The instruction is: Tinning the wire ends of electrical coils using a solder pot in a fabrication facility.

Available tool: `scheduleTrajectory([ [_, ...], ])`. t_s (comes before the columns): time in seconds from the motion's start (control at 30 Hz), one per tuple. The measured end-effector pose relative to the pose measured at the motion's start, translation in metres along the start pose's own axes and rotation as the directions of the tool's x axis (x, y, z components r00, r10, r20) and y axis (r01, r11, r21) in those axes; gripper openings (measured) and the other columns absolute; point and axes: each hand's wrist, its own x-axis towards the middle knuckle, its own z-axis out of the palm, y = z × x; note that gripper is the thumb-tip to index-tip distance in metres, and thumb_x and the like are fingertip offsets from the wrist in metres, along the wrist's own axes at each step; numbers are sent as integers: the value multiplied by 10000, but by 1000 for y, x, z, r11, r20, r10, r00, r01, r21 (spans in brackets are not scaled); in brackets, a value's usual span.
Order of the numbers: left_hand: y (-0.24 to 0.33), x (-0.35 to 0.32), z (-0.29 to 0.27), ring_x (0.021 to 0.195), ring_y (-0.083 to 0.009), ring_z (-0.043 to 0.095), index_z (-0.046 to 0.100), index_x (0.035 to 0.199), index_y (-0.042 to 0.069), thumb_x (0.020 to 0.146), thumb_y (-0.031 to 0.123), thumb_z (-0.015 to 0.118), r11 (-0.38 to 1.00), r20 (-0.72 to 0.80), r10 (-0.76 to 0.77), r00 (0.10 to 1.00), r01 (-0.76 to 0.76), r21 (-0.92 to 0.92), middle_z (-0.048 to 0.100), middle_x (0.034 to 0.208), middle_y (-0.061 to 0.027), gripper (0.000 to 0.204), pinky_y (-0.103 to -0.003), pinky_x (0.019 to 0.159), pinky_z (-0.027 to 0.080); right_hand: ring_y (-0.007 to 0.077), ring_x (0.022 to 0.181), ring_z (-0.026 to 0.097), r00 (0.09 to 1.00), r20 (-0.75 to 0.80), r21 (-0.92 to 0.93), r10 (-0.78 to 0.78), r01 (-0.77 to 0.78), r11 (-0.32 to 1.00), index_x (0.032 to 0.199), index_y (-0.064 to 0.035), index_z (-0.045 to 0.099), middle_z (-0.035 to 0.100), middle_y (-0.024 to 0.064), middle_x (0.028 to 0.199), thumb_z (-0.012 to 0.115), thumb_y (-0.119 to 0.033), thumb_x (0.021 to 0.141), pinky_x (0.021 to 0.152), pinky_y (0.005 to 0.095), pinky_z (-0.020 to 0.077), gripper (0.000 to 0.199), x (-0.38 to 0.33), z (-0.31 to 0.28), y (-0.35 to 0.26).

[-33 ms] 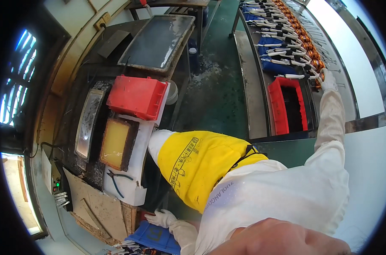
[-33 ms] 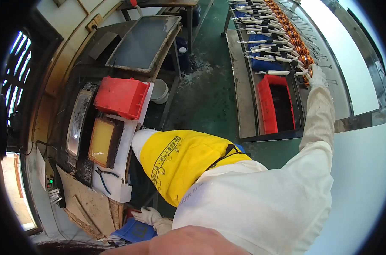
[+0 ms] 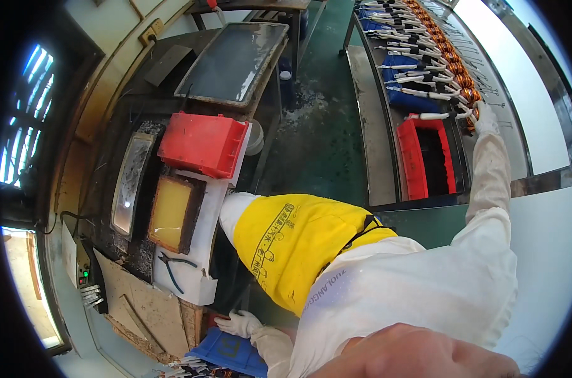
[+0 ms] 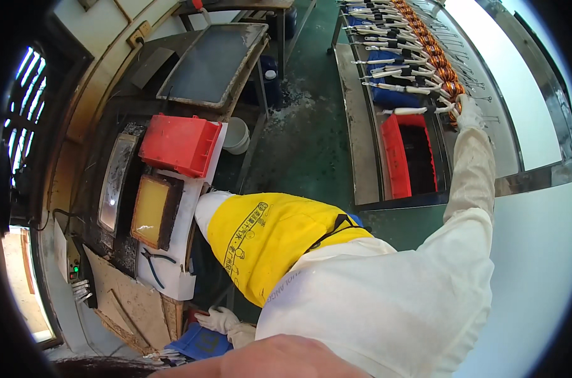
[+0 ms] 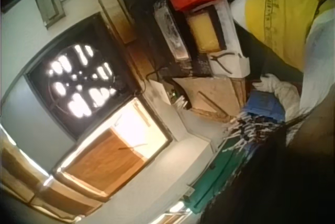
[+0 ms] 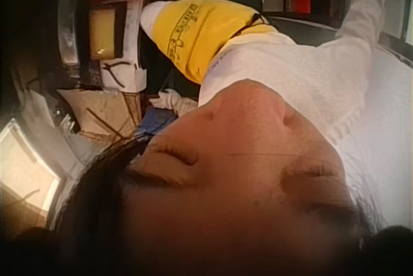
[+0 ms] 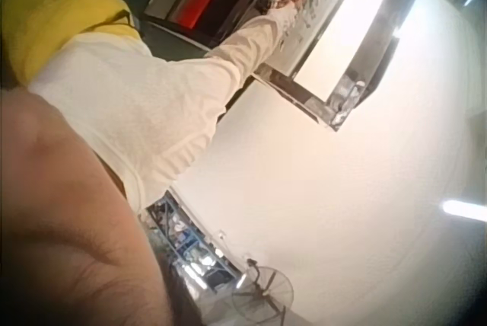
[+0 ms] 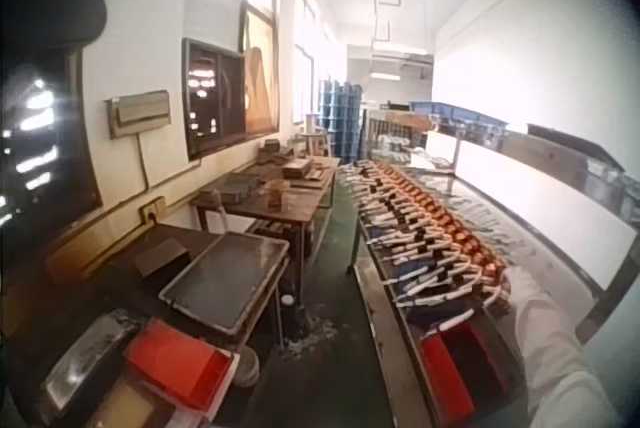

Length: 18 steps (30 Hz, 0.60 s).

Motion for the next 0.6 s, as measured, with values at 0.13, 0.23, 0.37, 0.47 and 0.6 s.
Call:
scheduleTrajectory([
  [0.13,2,-2,-3,1332,-461,409,730,879,74,732,130,765,1000,-27,-2,1000,2,-11,401,1479,-280,161,-507,1149,320,357,1170,564,997,-74,-10,-27,26,1000,1247,-183,560,588,120,1239,670,-81,859,978,438,475,416,1,4,-15],
  [0.23,0,-2,-1,1328,-461,413,732,874,75,736,122,762,1000,-32,15,999,-15,6,405,1476,-284,149,-509,1145,324,353,1186,558,992,-117,92,-47,58,994,1261,-170,558,567,139,1272,676,-40,839,1000,418,467,457,1,4,-19],
  [0.37,3,-1,-2,1315,-462,428,728,854,77,737,117,757,1000,-47,20,999,-19,20,413,1470,-287,127,-513,1132,338,379,1149,566,982,-183,114,-41,63,991,1239,-182,557,544,162,1264,719,11,777,974,453,469,526,3,6,-28],
  [0.47,-1,-2,4,1306,-461,436,724,834,76,737,119,755,1000,-65,21,998,-20,14,421,1464,-285,110,-513,1126,348,378,1155,562,978,-199,20,58,-55,998,1266,-190,537,538,146,1272,712,-41,809,968,453,477,511,-1,3,-40],
  [0.6,-4,-2,4,1294,-460,442,722,819,79,740,121,755,999,-95,43,995,-41,16,436,1447,-281,96,-510,1116,359,390,1150,560,977,-211,-39,-4,-4,999,1308,-213,516,530,131,1291,713,-96,830,980,462,472,530,10,26,-22],
])
